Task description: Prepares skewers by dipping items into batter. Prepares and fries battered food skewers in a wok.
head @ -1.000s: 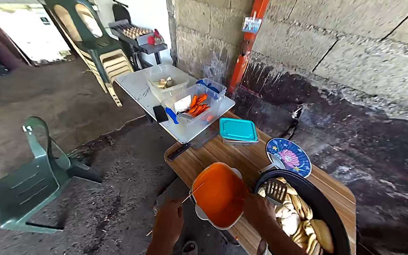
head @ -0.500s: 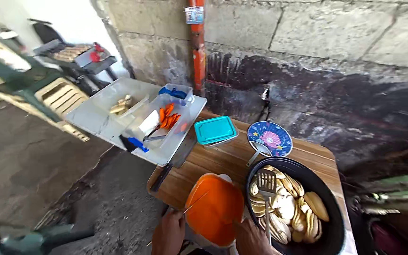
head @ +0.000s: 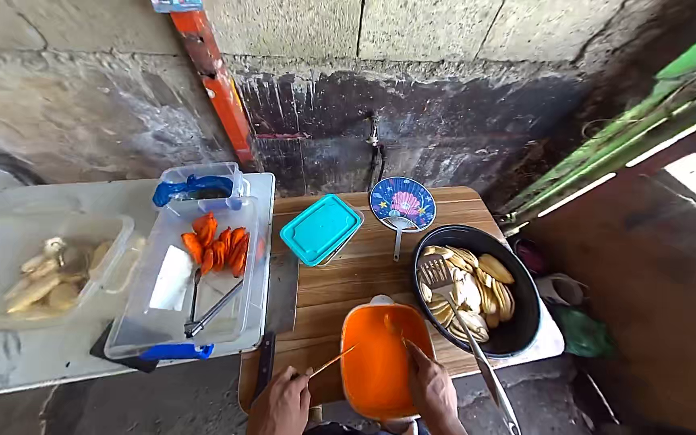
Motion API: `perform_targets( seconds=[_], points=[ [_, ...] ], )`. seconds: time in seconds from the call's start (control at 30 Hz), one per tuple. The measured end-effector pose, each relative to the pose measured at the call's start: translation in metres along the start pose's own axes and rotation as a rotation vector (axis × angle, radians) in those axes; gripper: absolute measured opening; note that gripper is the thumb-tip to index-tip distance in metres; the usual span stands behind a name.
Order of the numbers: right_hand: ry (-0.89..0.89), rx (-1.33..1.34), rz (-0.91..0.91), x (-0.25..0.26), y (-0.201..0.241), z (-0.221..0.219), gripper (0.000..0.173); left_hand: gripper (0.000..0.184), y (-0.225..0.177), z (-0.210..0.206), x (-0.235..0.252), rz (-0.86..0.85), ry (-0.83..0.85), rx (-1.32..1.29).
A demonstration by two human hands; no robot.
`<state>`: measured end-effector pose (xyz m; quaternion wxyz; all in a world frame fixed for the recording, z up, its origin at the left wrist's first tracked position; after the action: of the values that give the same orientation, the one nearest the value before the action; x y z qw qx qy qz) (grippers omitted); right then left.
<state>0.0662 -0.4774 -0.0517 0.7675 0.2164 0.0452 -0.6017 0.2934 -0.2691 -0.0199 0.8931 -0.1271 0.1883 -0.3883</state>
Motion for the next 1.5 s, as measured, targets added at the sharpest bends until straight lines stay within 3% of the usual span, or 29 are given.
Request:
perform_targets(
  seconds=[0.17,0.3,0.37,0.47,0.63,0.73,0.83,0.9,1.0,1.13,1.23,1.3,1.4,1.5],
  points=[
    [0.140,-0.049,-0.106,-0.009,0.011,-0.020,0.040,0.035,0.004,0.016,-0.002,-0.084,0.077,0.001],
    [0.001,0.032,-0.093,-0.008,0.008,0.002,0.039,0.034,0.002,0.019,0.009,-0.144,0.032,0.003],
    [0.060,-0.014,-0.096,-0.002,-0.002,-0.017,0.041,0.034,-0.002,0.018,0.010,-0.154,0.051,0.015],
    [0.158,-0.028,-0.031,-0.019,-0.002,-0.026,0.041,0.035,-0.010,0.027,0.013,-0.176,0.043,0.006],
    [0.049,0.023,0.074,-0.022,-0.002,-0.010,0.039,0.033,-0.002,0.028,0.008,-0.150,-0.015,-0.023],
    [0.218,-0.093,0.121,-0.022,-0.019,-0.029,0.040,0.034,-0.005,0.028,0.000,-0.145,-0.005,-0.027],
    [0.136,-0.088,0.144,-0.028,-0.024,-0.007,0.039,0.033,-0.005,0.026,-0.009,-0.136,-0.048,-0.058],
    [0.100,-0.042,0.173,-0.024,-0.013,-0.007,0.039,0.034,-0.001,0.020,-0.016,-0.101,-0.031,-0.058],
    [0.262,-0.137,0.187,-0.017,-0.014,-0.033,0.040,0.035,-0.006,0.008,-0.028,-0.088,0.022,-0.045],
    [0.210,-0.235,0.218,-0.022,-0.015,-0.001,0.042,0.036,-0.016,0.006,-0.028,-0.107,0.012,-0.034],
    [0.235,-0.168,0.320,-0.028,-0.009,-0.013,0.039,0.036,-0.017,-0.001,-0.024,-0.113,0.026,-0.026],
    [0.282,-0.198,0.288,-0.025,-0.016,-0.021,0.035,0.034,-0.023,0.001,-0.019,-0.139,0.025,-0.030],
    [0.207,-0.258,0.156,-0.015,-0.026,0.009,0.034,0.034,-0.027,0.010,-0.007,-0.157,0.001,-0.031],
    [0.181,-0.190,0.173,-0.013,-0.010,0.006,0.036,0.033,-0.024,0.012,0.003,-0.151,-0.026,-0.021]
  ],
)
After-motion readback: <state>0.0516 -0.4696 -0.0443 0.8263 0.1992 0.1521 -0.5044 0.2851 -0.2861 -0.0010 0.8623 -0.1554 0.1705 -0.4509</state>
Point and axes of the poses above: each hand's wrist, its own x-axis towards the middle knuckle, its own z-axis out of the back of the hand, y = z × x, the point moved 9 cm from there along x, towards the middle knuckle, and after that the axes turned 12 degrees about -y, right-handed, at the moved point
